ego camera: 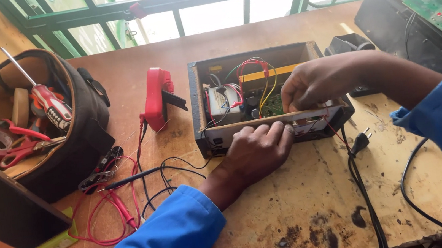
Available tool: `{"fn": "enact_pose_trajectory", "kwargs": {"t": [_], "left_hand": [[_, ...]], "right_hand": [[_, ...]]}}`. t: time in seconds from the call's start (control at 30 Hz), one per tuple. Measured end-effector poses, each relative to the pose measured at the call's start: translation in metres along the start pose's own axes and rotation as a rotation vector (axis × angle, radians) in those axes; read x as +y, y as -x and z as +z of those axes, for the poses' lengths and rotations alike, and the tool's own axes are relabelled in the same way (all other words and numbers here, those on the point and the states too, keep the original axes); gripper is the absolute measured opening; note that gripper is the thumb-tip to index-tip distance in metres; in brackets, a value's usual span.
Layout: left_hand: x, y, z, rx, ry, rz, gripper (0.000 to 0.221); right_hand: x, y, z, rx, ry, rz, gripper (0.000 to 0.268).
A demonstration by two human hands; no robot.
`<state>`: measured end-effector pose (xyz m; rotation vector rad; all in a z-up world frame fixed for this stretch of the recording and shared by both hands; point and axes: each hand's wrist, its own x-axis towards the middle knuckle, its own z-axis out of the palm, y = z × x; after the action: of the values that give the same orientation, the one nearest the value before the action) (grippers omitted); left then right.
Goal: The person repairs an electronic device by handling a circuit board and a heat sink, then connecting wires to a transformer and a control panel inside a wooden enclosure. They finish by soldering connections on the control panel using a soldering iron.
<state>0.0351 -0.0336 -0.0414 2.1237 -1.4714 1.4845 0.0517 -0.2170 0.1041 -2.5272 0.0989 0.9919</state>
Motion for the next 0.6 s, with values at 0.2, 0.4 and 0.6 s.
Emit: {"fn": "enact_pose_trajectory", "kwargs": {"t": [0.2, 0.4, 0.6], "left_hand": [[-0.002, -0.002, 0.001, -0.036, 0.021, 0.027, 0.026], [0.000, 0.009, 0.009, -0.142, 0.109, 0.006, 0.019], [-0.001, 0.007, 0.004, -0.132, 0.100, 0.008, 0.020]], "right_hand": [[0.010, 0.029, 0.006, 0.250, 0.311, -0.003, 0.020], [0.043, 0.048, 0.031, 0.681, 0.302, 0.005, 0.031], [0.078, 0.058, 0.099, 1.409, 0.330, -0.431, 0.006]]}}
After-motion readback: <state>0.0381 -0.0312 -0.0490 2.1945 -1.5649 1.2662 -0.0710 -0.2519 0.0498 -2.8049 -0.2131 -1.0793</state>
